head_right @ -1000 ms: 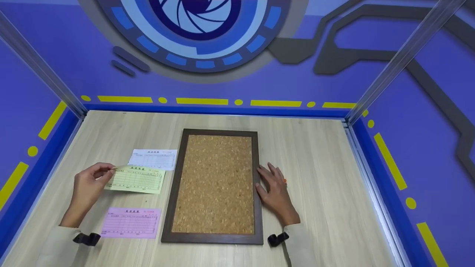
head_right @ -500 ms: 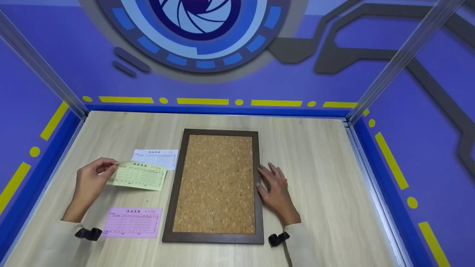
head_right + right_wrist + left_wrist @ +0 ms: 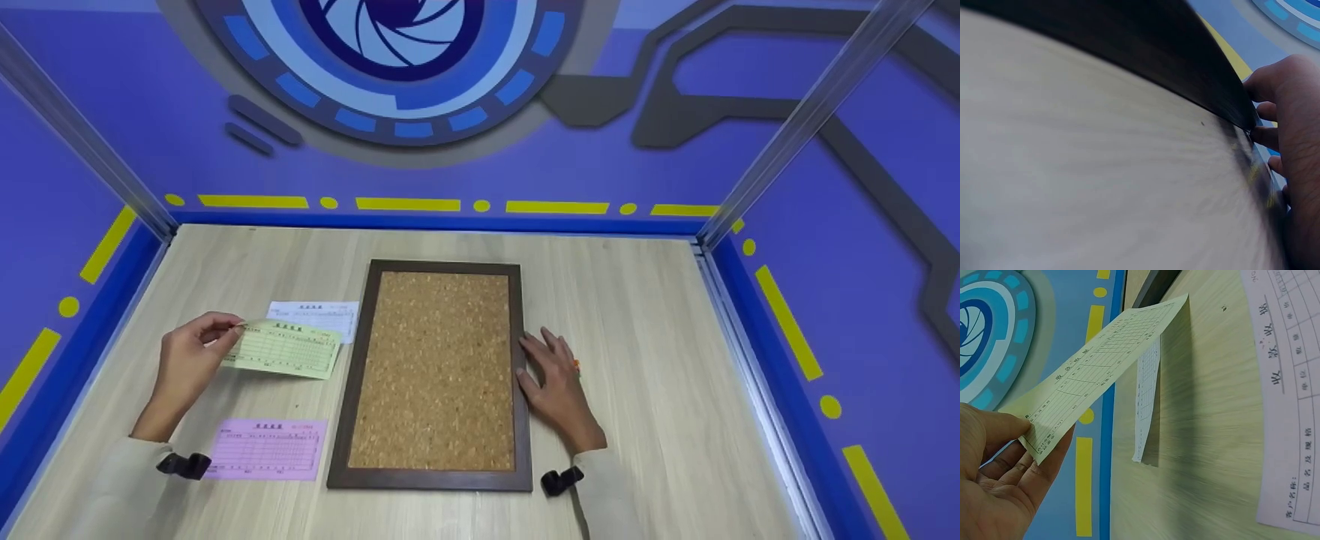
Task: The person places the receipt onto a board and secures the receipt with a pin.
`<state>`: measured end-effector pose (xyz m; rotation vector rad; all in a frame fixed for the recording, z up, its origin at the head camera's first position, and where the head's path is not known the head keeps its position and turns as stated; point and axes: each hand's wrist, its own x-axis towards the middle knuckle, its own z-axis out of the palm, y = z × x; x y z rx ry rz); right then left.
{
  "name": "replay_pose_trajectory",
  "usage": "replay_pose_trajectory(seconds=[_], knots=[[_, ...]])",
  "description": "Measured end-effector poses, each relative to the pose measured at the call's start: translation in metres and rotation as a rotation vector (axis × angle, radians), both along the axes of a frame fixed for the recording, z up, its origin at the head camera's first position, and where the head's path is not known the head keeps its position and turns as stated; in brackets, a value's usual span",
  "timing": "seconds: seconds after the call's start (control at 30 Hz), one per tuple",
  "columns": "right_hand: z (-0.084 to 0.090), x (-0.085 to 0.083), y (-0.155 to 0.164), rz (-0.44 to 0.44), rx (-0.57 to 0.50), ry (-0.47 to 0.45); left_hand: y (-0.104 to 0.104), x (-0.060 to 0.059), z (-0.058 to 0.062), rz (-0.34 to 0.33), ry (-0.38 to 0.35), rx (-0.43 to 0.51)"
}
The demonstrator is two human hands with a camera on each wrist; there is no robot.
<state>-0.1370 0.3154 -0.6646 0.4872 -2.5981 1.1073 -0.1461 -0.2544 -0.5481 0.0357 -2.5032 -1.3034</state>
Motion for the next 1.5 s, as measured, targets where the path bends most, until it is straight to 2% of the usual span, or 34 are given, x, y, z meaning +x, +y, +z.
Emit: replay_pose_trajectory(seconds=[0.47,0.67,0.9,1.17,1.5], knots=[[0.000,0.000,0.000,0.016,-0.001,0.007,0.004,-0.004,0.014,-0.017,0.047,0.001],[0.002,-0.001,-0.003,0.024,0.003,-0.026,0.008,-0.005,0.017,-0.012,0.064,0.008],[0.013,0.001,-0.005,0.003,0.056,-0.111,0.016,-0.010,0.021,-0.017,0.082,0.034],[0.023,0.001,-0.010,0.027,0.105,-0.028,0.031,-0.016,0.023,-0.049,0.094,0.063],[0.044,-0.005,-0.031,0.112,0.114,0.014,0.050,-0.021,0.021,-0.072,0.096,0.115]])
